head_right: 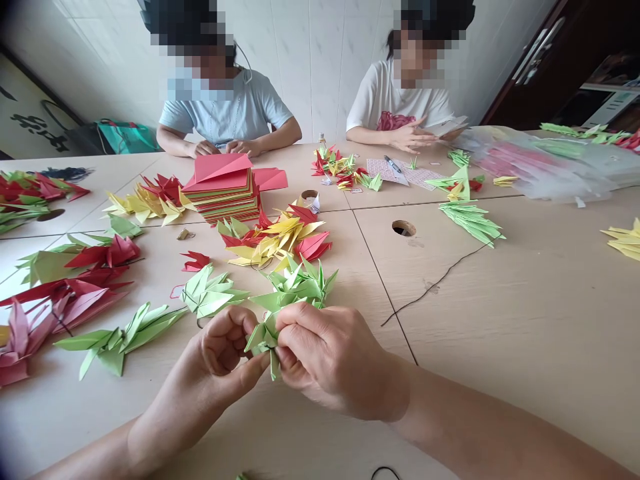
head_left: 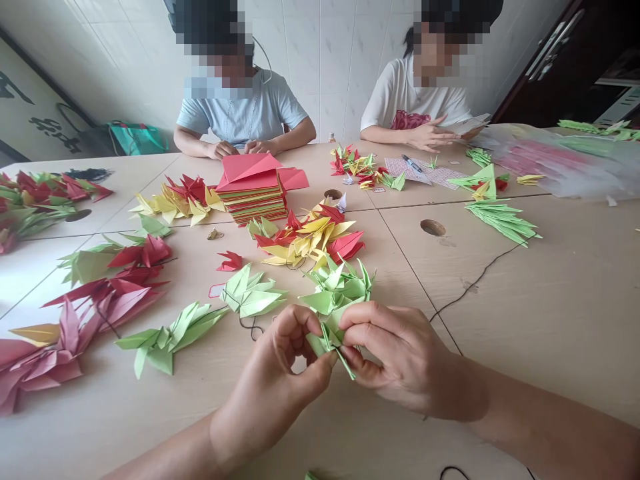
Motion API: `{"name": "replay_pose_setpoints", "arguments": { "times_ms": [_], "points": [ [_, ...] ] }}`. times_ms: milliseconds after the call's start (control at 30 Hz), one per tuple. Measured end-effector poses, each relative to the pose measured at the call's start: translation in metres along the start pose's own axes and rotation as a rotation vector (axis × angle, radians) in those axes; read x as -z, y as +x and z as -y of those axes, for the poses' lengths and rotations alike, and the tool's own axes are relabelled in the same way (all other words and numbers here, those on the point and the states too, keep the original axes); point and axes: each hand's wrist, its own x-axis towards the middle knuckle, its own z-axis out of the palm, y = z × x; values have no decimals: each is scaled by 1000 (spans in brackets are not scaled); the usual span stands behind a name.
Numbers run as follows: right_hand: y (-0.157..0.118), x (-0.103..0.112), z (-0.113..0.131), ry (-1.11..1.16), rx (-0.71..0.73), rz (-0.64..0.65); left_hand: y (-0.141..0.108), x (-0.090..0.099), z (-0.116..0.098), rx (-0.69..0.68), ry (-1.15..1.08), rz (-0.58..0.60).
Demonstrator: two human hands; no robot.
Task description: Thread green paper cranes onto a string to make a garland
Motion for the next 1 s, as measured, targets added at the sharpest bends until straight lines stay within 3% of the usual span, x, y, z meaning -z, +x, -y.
{"name": "replay_pose_setpoints", "arguments": {
  "times_ms": [233,300,400,467,600,767,1000],
  "points": [
    [2,9,-5,188,-16,-64,-5,7,2,-64,-27,69],
    [1,10,-11,284,-152,-148,-6,11,2,-66,-10,106],
    [-3,5,-30,417,-492,-338,-5,16,1,-109,63,140],
    [-7,-1,-46,416,-617,-385,-3,18,0,-149,135,149],
    [-12,-12,-65,432,-738,-346,1,17,-1,-163,287,152],
    [-12,-16,-60,430,-774,-213,5,16,0,-180,399,-18],
    [-17,-22,-67,430,-781,-243,6,12,8,-271,471,-139]
  ]
}}
